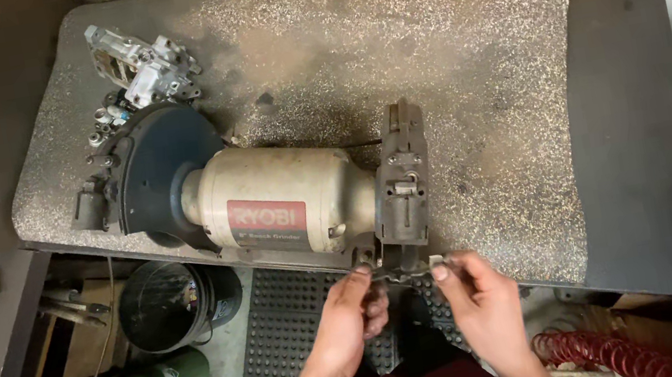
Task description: The person grinds several small metal parts one by one against a bench grinder wheel. They pick up each part from a pile on the workbench, hold it against the spinning wheel, rotate it to grind different edges, and then place it back on the bench.
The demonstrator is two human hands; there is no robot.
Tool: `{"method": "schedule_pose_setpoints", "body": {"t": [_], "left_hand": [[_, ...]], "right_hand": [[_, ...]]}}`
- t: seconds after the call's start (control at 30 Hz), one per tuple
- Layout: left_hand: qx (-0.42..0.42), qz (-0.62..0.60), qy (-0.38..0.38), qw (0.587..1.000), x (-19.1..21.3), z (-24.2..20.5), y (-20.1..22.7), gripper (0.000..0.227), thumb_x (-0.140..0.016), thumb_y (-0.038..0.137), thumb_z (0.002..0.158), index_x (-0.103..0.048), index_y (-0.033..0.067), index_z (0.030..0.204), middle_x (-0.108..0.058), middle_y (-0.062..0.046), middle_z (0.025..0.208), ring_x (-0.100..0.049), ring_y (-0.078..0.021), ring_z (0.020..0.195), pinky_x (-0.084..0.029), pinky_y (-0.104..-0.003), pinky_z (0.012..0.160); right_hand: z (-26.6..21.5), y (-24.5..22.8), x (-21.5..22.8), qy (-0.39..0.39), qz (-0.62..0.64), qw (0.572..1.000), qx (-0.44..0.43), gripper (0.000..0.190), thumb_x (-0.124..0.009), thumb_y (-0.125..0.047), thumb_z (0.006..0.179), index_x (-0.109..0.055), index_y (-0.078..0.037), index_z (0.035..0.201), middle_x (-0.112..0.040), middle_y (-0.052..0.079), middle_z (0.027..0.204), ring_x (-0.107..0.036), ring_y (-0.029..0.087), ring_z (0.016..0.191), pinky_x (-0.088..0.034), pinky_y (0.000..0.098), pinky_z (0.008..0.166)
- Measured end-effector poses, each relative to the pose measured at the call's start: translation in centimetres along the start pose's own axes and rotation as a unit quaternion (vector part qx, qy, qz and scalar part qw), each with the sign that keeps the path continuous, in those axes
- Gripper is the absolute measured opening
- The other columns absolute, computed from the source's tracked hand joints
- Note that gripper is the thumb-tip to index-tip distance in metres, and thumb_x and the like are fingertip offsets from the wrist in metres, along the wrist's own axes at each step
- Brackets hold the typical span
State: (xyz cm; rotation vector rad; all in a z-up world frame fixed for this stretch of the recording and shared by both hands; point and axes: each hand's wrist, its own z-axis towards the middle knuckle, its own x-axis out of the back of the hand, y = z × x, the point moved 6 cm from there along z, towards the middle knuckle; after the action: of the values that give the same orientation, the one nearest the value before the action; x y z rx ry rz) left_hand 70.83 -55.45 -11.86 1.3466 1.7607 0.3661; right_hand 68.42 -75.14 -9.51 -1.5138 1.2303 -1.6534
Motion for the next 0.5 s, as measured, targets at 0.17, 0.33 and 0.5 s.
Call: {"method": "schedule_pose_setpoints", "body": {"t": [0.17, 0.33, 0.5], "left_hand": [[-0.009, 0.031, 0.015, 0.999, 0.1, -0.7, 0.8, 0.032, -0.047, 0.025, 0.112, -0.040, 0.0150, 0.082, -0.035, -0.001, 0.068, -0.029, -0.0103, 0.057, -0.019, -0.027, 0.048], [-0.051, 0.111, 0.019, 0.992, -0.2, -2.9, 2.8, 0.035, -0.045, 0.026, 0.114, -0.045, 0.0104, 0.083, -0.040, -0.002, 0.070, -0.036, -0.0106, 0.061, -0.026, -0.028, 0.053], [-0.070, 0.237, 0.000, 0.969, 0.5, -3.5, 3.2, 0.036, -0.048, 0.029, 0.113, -0.052, 0.0084, 0.083, -0.050, -0.004, 0.069, -0.041, -0.0123, 0.056, -0.033, -0.031, 0.052]], "right_hand": [[-0.1, -0.2, -1.0, 0.013, 0.082, 0.996, -0.040, 0.012, -0.073, -0.023, 0.096, -0.074, -0.011, 0.097, -0.079, 0.000, 0.074, -0.066, 0.009, 0.062, -0.052, 0.0251, 0.059], [-1.0, -0.6, -1.3, 0.001, 0.091, 0.995, -0.047, 0.009, -0.073, -0.023, 0.095, -0.075, -0.015, 0.095, -0.085, -0.003, 0.078, -0.071, 0.007, 0.059, -0.053, 0.0241, 0.056], [-2.5, 0.6, -0.3, 0.035, -0.023, 0.998, 0.049, 0.023, -0.075, -0.036, 0.091, -0.075, -0.014, 0.097, -0.056, -0.007, 0.059, -0.043, 0.005, 0.051, -0.038, 0.0256, 0.048]]}}
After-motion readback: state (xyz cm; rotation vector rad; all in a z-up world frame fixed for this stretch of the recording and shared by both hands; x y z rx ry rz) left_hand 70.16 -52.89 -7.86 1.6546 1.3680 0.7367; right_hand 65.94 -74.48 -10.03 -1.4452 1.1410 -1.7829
